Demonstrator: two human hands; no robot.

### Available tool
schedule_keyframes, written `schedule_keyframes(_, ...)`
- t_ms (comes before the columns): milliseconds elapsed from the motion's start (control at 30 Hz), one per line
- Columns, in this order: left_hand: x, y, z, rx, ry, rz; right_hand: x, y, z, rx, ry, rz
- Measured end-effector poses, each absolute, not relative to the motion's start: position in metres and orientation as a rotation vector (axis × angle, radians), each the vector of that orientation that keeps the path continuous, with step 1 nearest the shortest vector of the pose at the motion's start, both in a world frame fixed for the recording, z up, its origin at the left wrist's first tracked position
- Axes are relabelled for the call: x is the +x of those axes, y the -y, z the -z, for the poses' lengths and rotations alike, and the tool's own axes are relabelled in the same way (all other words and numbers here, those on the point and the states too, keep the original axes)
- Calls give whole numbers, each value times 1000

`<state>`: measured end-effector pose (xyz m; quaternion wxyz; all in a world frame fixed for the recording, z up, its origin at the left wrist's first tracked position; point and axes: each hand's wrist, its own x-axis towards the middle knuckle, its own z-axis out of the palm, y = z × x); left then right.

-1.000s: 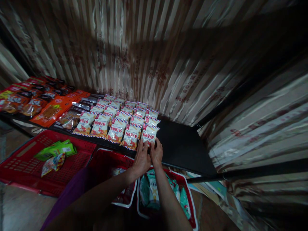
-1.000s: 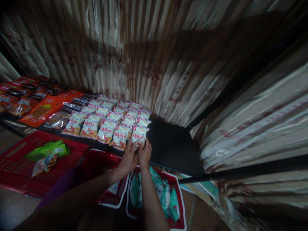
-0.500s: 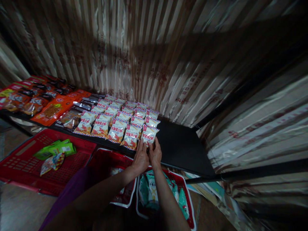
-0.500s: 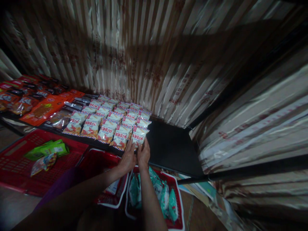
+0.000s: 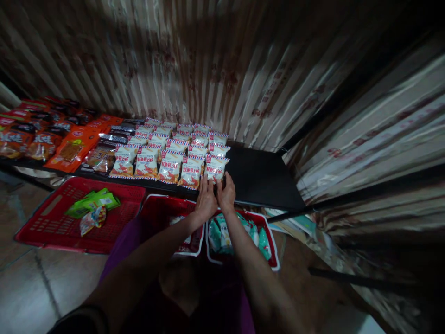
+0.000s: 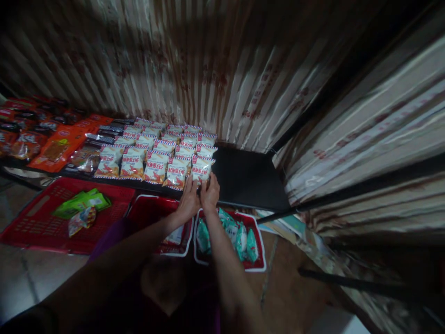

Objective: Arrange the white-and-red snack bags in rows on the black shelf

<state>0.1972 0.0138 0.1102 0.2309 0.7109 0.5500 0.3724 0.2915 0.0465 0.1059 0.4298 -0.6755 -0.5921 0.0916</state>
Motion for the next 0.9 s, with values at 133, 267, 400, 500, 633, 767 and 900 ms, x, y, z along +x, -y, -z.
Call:
schedule_keyframes(133,187,4,-116,2001,-1429,-1030,279,-24,-112,-1677,1446,-202)
schedule_keyframes(267,167,39,-115,2035,-1296,-1000,259,14,-113,-1574,1476,-229)
schedule_keyframes(400,145,79,-91,1998,-1300,-902,237,59,-92,-1570,1498,-314)
schedule_keyframes(500,129,105,-66,1966,-1312,-823,222,86,-65,-1625,1519,-444)
schedule_keyframes(633,109,126,-41,1939,-1317,-689,205,110,-33,-1758,1526,-593)
schedule_keyframes(767,96,131,-32,1895,-1338,-526,194,119,-16,-1863,1551,-669)
schedule_keyframes(900,91,135,-19,1725,-1447,-356,189,129,-1,-1882,1574,-730)
